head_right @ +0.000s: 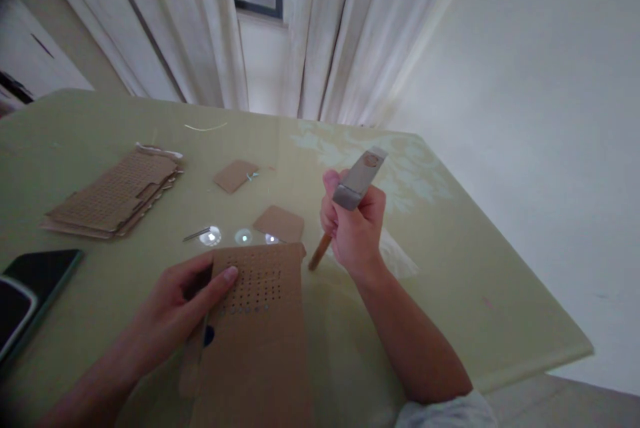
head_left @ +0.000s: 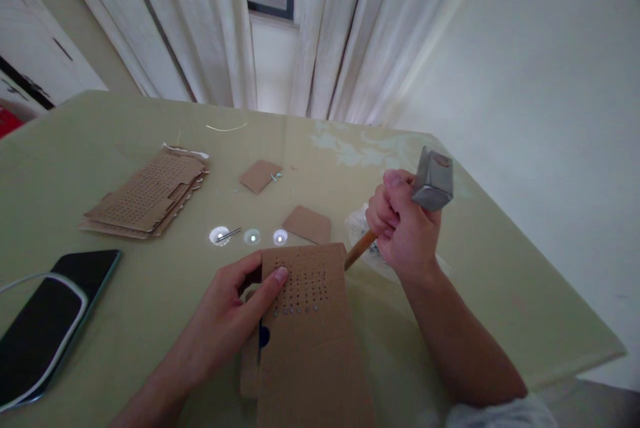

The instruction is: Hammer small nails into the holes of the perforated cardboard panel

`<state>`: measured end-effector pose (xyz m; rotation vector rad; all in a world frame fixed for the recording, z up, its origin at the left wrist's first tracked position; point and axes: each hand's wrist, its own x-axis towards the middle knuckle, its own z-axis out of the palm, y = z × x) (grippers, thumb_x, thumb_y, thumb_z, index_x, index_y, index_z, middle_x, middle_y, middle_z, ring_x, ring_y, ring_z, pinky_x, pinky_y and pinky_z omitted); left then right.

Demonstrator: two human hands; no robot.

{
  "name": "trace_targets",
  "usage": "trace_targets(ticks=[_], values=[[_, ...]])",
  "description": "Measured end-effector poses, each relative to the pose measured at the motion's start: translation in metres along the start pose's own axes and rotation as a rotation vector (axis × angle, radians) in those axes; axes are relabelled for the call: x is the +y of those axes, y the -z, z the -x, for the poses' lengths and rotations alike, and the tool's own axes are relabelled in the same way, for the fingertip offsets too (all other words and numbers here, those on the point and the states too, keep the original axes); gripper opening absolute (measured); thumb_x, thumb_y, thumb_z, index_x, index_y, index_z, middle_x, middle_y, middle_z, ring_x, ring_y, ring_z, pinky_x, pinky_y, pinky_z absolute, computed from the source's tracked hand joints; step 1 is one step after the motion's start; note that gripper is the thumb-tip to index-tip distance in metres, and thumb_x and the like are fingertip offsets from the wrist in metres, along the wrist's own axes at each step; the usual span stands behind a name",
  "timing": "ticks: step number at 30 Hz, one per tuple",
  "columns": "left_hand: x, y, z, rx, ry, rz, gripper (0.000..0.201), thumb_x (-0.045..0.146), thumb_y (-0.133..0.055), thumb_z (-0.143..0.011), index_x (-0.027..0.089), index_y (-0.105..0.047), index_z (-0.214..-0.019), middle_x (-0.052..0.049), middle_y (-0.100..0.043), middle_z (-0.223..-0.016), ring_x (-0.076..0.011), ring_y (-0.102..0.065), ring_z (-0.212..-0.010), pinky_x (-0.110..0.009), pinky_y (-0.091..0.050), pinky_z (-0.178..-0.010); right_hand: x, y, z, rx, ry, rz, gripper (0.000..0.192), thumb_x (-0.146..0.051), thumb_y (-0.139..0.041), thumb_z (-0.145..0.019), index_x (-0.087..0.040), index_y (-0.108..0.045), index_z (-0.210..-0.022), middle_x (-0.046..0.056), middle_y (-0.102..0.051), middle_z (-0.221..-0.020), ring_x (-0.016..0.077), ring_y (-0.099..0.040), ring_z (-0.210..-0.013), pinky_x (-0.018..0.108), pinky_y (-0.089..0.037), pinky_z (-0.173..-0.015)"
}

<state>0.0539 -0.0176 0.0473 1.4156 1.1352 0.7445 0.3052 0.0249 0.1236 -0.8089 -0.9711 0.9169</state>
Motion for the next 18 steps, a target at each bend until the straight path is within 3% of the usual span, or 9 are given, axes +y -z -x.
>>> trace_targets(ticks=[4, 9, 15, 18], values=[[-0.001, 0.000, -0.006, 0.009, 0.044, 0.086, 0.046, 0.065, -0.071, -0.100, 0.021, -0.082, -0.105, -0.001, -0.070, -0.077, -0.0167, -0.065, -0.070, -0.023, -0.049, -0.055, 0.004, -0.002, 0.001, -0.052, 0.041, -0.032, 0.062, -0.043, -0.093, -0.091, -0.024, -0.041, -0.062, -0.014, -0.029, -0.047, 0.0036, -0.016, -0.036, 0.016, -0.018, -0.031], [0.001, -0.002, -0.012, 0.017, 0.105, 0.125, 0.056, 0.071, -0.072, -0.096, 0.019, -0.082, -0.114, -0.005, -0.081, -0.091, -0.0218, -0.074, -0.083, -0.028, -0.059, -0.067, 0.012, -0.003, 0.003, -0.103, 0.058, -0.028, 0.064, -0.049, -0.093, -0.089, -0.023, -0.042, -0.061, -0.013, -0.030, -0.048, 0.0031, -0.017, -0.036, 0.017, -0.017, -0.033], [0.003, -0.006, -0.010, -0.117, 0.224, 0.176, 0.060, 0.061, -0.092, -0.080, 0.020, -0.079, -0.122, -0.011, -0.088, -0.113, -0.0291, -0.082, -0.093, -0.035, -0.067, -0.074, 0.018, -0.001, 0.002, -0.148, 0.012, 0.027, 0.067, -0.057, -0.093, -0.087, -0.024, -0.041, -0.060, -0.013, -0.031, -0.047, 0.0039, -0.018, -0.037, 0.019, -0.018, -0.035], [0.004, -0.009, -0.010, -0.115, 0.213, 0.209, 0.059, 0.060, -0.093, -0.078, 0.019, -0.081, -0.119, -0.011, -0.089, -0.113, -0.0307, -0.084, -0.094, -0.037, -0.068, -0.076, 0.017, -0.001, -0.002, -0.158, -0.019, 0.068, 0.068, -0.063, -0.094, -0.082, -0.026, -0.041, -0.062, -0.014, -0.030, -0.047, 0.0046, -0.017, -0.038, 0.020, -0.018, -0.035]])
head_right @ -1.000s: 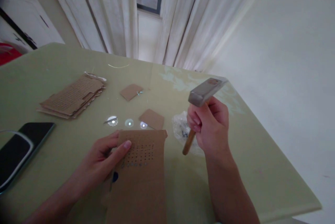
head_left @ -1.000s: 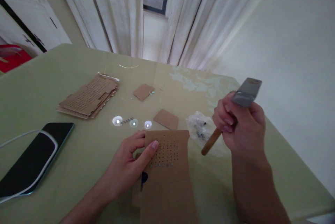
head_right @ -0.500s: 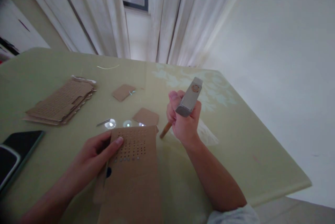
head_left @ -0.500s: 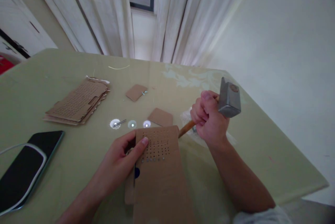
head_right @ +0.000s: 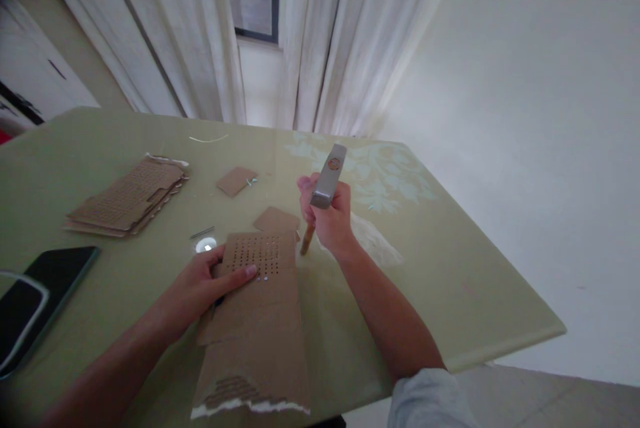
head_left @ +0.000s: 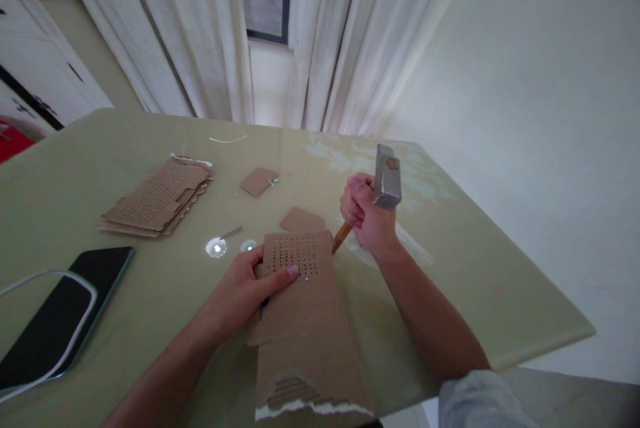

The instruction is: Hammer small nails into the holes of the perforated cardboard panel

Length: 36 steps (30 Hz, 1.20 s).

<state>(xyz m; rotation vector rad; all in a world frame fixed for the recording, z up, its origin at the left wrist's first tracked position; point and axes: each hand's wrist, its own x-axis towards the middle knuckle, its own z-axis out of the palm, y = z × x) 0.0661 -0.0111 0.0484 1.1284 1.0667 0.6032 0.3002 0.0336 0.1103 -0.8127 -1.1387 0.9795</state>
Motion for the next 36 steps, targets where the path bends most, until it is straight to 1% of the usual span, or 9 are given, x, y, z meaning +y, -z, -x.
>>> trace_targets(ticks=[7, 13, 17, 20, 23, 26, 28, 32, 36], values=[[0.000, 0.005, -0.008, 0.041, -0.029, 0.032, 0.064, 0.061, -0.094, -0.075, 0.016, -0.081, -0.118, -0.014, -0.088, -0.112, -0.0296, -0.084, -0.089, -0.035, -0.066, -0.071, 0.006, -0.001, -0.003, 0.027, -0.011, 0.057, 0.070, -0.070, -0.091, -0.081, -0.027, -0.039, -0.063, -0.014, -0.028, -0.049, 0.0052, -0.017, -0.040, 0.023, -0.017, -0.037], [0.003, 0.013, -0.016, 0.005, -0.066, -0.036, 0.061, 0.060, -0.092, -0.076, 0.016, -0.082, -0.118, -0.014, -0.088, -0.113, -0.0282, -0.083, -0.089, -0.035, -0.065, -0.072, 0.036, 0.012, 0.011, -0.022, -0.094, 0.151, 0.065, -0.068, -0.086, -0.092, -0.023, -0.047, -0.065, -0.012, -0.037, -0.051, 0.0049, -0.029, -0.039, 0.021, -0.026, -0.038], [0.005, 0.017, -0.016, -0.012, -0.111, -0.162, 0.065, 0.066, -0.087, -0.078, 0.015, -0.082, -0.117, -0.014, -0.088, -0.108, -0.0284, -0.082, -0.087, -0.035, -0.064, -0.072, 0.060, 0.028, 0.027, -0.004, -0.149, 0.215, 0.030, -0.045, -0.071, -0.112, -0.016, -0.072, -0.106, -0.003, -0.068, -0.084, 0.0099, -0.060, -0.058, 0.023, -0.053, -0.053], [0.006, 0.029, -0.020, 0.041, -0.183, -0.297, 0.068, 0.079, -0.073, -0.085, 0.016, -0.083, -0.110, -0.013, -0.088, -0.107, -0.0298, -0.081, -0.095, -0.037, -0.063, -0.081, 0.072, 0.041, 0.041, 0.007, -0.180, 0.249, 0.028, -0.041, -0.073, -0.111, -0.016, -0.073, -0.123, 0.005, -0.075, -0.108, 0.0165, -0.073, -0.080, 0.031, -0.064, -0.069], [0.005, 0.055, -0.030, 0.216, -0.264, -0.451, 0.071, 0.082, -0.053, -0.093, 0.017, -0.081, -0.104, -0.014, -0.086, -0.108, -0.0324, -0.079, -0.102, -0.042, -0.061, -0.091, 0.078, 0.053, 0.055, 0.024, -0.171, 0.266, 0.031, -0.042, -0.073, -0.111, -0.017, -0.072, -0.128, 0.007, -0.076, -0.115, 0.0193, -0.075, -0.088, 0.035, -0.067, -0.075], [-0.005, 0.083, -0.042, 0.472, -0.311, -0.645, 0.057, 0.067, -0.055, -0.092, 0.017, -0.079, -0.107, -0.018, -0.083, -0.112, -0.0362, -0.075, -0.102, -0.051, -0.056, -0.101, 0.079, 0.062, 0.069, 0.036, -0.137, 0.270, 0.029, -0.043, -0.072, -0.112, -0.016, -0.073, -0.120, 0.004, -0.075, -0.103, 0.0153, -0.071, -0.076, 0.030, -0.063, -0.066], [-0.016, 0.096, -0.046, 0.566, -0.325, -0.767, 0.049, 0.059, -0.057, -0.091, 0.019, -0.079, -0.109, -0.019, -0.081, -0.116, -0.0391, -0.073, -0.106, -0.056, -0.052, -0.106, 0.075, 0.067, 0.079, 0.038, -0.112, 0.269, 0.030, -0.045, -0.071, -0.112, -0.016, -0.072, -0.105, -0.002, -0.069, -0.084, 0.0101, -0.061, -0.059, 0.023, -0.055, -0.054], [-0.034, 0.101, -0.049, 0.573, -0.347, -0.944, 0.045, 0.054, -0.053, -0.094, 0.020, -0.079, -0.106, -0.020, -0.078, -0.118, -0.0438, -0.069, -0.115, -0.059, -0.050, -0.109, 0.057, 0.068, 0.092, 0.062, -0.092, 0.269, 0.061, -0.063, -0.081, -0.099, -0.021, -0.055, -0.064, -0.010, -0.047, -0.052, 0.0072, -0.042, -0.040, 0.021, -0.039, -0.040], [-0.042, 0.097, -0.050, 0.528, -0.339, -1.040, 0.041, 0.049, -0.045, -0.101, 0.021, -0.075, -0.100, -0.017, -0.076, -0.109, -0.0384, -0.069, -0.107, -0.053, -0.053, -0.101, 0.038, 0.063, 0.090, 0.120, -0.116, 0.297, 0.069, -0.071, -0.084, -0.090, -0.023, -0.052, -0.054, -0.004, -0.051, -0.046, 0.0097, -0.044, -0.036, 0.023, -0.034, -0.036]])
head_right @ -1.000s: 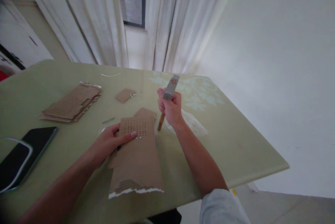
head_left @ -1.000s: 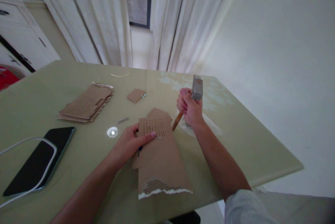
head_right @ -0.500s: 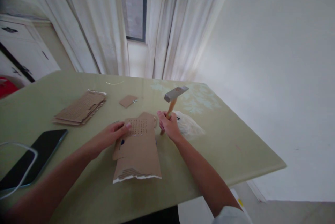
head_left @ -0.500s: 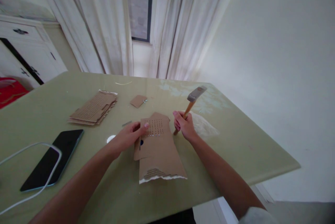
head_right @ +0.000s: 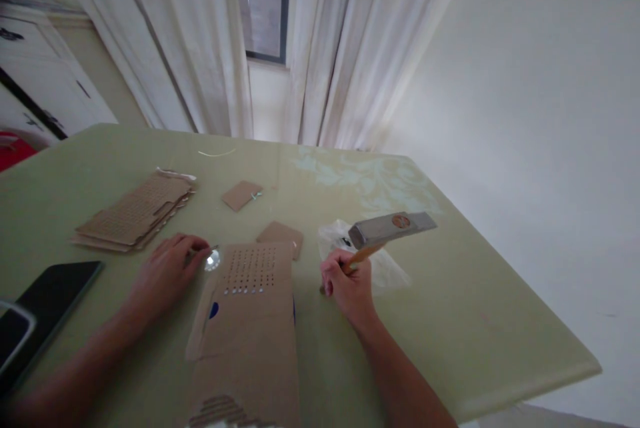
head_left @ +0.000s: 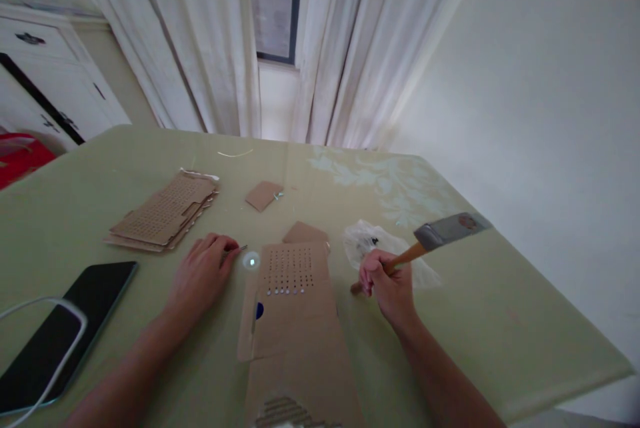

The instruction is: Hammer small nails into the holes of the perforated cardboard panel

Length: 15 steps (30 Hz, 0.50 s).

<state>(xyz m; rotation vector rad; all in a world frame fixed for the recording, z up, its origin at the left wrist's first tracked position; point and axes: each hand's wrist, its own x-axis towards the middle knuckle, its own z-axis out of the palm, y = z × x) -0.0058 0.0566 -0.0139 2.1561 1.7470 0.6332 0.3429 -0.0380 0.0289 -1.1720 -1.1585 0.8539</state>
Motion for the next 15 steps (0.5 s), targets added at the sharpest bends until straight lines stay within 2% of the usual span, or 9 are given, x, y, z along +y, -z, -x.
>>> trace_targets(ticks=[5, 10, 15], values=[[-0.0021, -0.0058, 0.0020, -0.024, -0.027, -0.070, 0.039, 0.045, -0.040, -0.104, 0.020, -0.070, -0.099, -0.017, -0.072, -0.107, -0.0378, -0.065, -0.104, -0.053, -0.052, -0.097, -0.0101, -0.0004, -0.0021, 0.031, -0.047, 0.037, 0.067, -0.072, -0.081, -0.092, -0.022, -0.058, -0.054, -0.002, -0.052, -0.045, 0.0107, -0.045, -0.034, 0.023, -0.036, -0.035], [-0.0058, -0.0070, 0.0038, -0.028, -0.038, -0.104, 0.039, 0.046, -0.037, -0.106, 0.022, -0.068, -0.101, -0.016, -0.072, -0.108, -0.0368, -0.065, -0.104, -0.051, -0.051, -0.096, -0.0112, 0.0013, -0.0009, 0.052, -0.101, 0.062, 0.071, -0.078, -0.083, -0.087, -0.022, -0.055, -0.053, -0.002, -0.051, -0.044, 0.0097, -0.042, -0.032, 0.022, -0.033, -0.032], [-0.0088, -0.0043, 0.0025, -0.045, -0.017, -0.040, 0.039, 0.049, -0.040, -0.104, 0.023, -0.069, -0.105, -0.016, -0.076, -0.110, -0.0376, -0.068, -0.107, -0.051, -0.051, -0.099, -0.0083, 0.0037, -0.0012, 0.049, -0.154, 0.062, 0.074, -0.085, -0.077, -0.088, -0.022, -0.056, -0.057, -0.003, -0.050, -0.046, 0.0075, -0.036, -0.032, 0.020, -0.027, -0.031]])
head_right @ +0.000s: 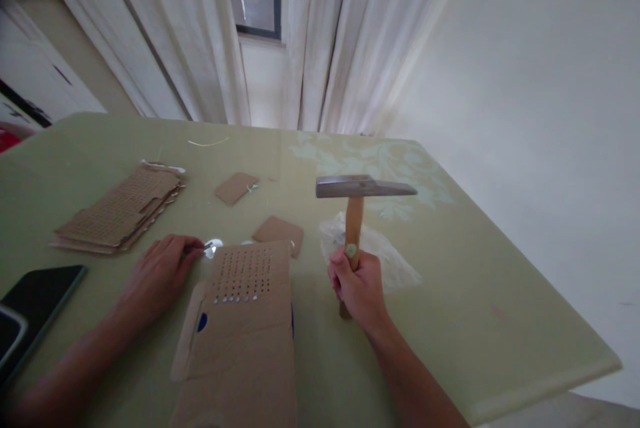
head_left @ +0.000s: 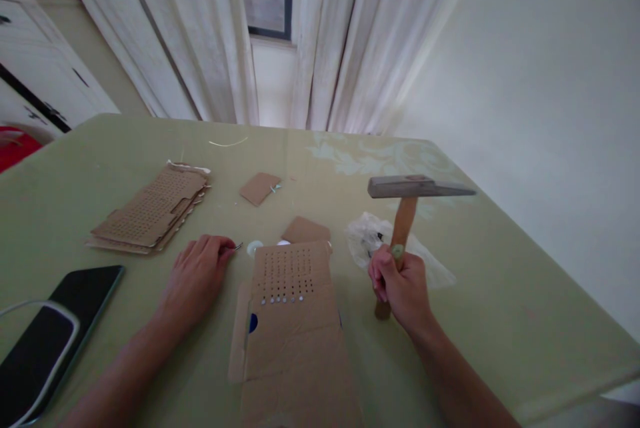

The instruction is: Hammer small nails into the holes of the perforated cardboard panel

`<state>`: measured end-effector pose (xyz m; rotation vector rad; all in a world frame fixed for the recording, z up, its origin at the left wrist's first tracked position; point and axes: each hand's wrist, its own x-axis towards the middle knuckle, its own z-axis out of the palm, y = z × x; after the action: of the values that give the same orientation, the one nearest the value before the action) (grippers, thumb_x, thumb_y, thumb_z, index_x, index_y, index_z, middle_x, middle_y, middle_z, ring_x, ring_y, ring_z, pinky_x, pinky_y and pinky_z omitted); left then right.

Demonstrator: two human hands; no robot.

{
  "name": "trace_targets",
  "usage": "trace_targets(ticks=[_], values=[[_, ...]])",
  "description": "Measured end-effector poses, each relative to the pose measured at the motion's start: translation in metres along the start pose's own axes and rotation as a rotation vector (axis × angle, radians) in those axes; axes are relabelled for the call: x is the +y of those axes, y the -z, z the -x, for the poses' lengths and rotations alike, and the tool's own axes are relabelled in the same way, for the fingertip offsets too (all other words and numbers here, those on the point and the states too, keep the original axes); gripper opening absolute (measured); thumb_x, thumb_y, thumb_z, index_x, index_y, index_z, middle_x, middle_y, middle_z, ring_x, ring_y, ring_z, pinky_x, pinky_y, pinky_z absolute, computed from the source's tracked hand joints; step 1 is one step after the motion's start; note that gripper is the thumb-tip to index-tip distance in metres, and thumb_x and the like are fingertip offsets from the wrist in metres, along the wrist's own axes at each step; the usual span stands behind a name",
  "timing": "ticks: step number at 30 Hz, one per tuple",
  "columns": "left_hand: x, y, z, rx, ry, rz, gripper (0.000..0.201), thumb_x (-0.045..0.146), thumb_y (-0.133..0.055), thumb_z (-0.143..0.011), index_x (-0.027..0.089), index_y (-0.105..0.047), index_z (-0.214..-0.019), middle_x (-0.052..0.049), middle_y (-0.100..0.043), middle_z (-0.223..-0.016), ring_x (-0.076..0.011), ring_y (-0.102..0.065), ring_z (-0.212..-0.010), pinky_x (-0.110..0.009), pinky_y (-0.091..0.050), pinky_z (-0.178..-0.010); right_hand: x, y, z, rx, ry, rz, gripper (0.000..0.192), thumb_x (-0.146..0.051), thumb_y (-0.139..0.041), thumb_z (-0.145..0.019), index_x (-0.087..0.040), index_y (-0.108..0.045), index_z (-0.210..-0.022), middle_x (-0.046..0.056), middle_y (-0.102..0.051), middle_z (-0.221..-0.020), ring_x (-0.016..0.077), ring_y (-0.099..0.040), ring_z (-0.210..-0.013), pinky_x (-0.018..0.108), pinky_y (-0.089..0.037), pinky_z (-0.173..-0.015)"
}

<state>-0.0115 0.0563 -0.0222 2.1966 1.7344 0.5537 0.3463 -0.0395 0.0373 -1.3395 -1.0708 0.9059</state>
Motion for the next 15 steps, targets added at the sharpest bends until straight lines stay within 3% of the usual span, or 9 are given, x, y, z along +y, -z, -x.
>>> trace_targets(ticks=[4, 11, 15], values=[[-0.0007, 0.0028, -0.0013, -0.022, 0.028, 0.050, 0.035, 0.052, -0.045, -0.099, 0.025, -0.067, -0.100, -0.015, -0.077, -0.103, -0.0376, -0.069, -0.102, -0.051, -0.051, -0.097, 0.0024, -0.0014, 0.0011, -0.014, -0.030, -0.004, 0.072, -0.085, -0.074, -0.090, -0.021, -0.059, -0.062, -0.003, -0.052, -0.049, 0.0073, -0.038, -0.035, 0.019, -0.028, -0.032], [0.0043, 0.0003, 0.0017, 0.072, 0.025, 0.071, 0.030, 0.049, -0.046, -0.098, 0.025, -0.064, -0.093, -0.015, -0.073, -0.099, -0.0378, -0.065, -0.097, -0.051, -0.050, -0.090, -0.0023, -0.0068, 0.0060, -0.061, -0.062, -0.006, 0.071, -0.084, -0.071, -0.093, -0.021, -0.060, -0.064, -0.002, -0.052, -0.052, 0.0082, -0.041, -0.039, 0.020, -0.031, -0.036], [0.0062, 0.0061, -0.0006, 0.149, 0.031, 0.125, 0.032, 0.047, -0.044, -0.103, 0.023, -0.064, -0.105, -0.013, -0.072, -0.102, -0.0334, -0.065, -0.098, -0.047, -0.052, -0.091, -0.0017, -0.0095, 0.0077, -0.085, -0.080, -0.022, 0.072, -0.085, -0.072, -0.092, -0.020, -0.060, -0.064, -0.003, -0.052, -0.052, 0.0073, -0.041, -0.039, 0.020, -0.030, -0.037]])
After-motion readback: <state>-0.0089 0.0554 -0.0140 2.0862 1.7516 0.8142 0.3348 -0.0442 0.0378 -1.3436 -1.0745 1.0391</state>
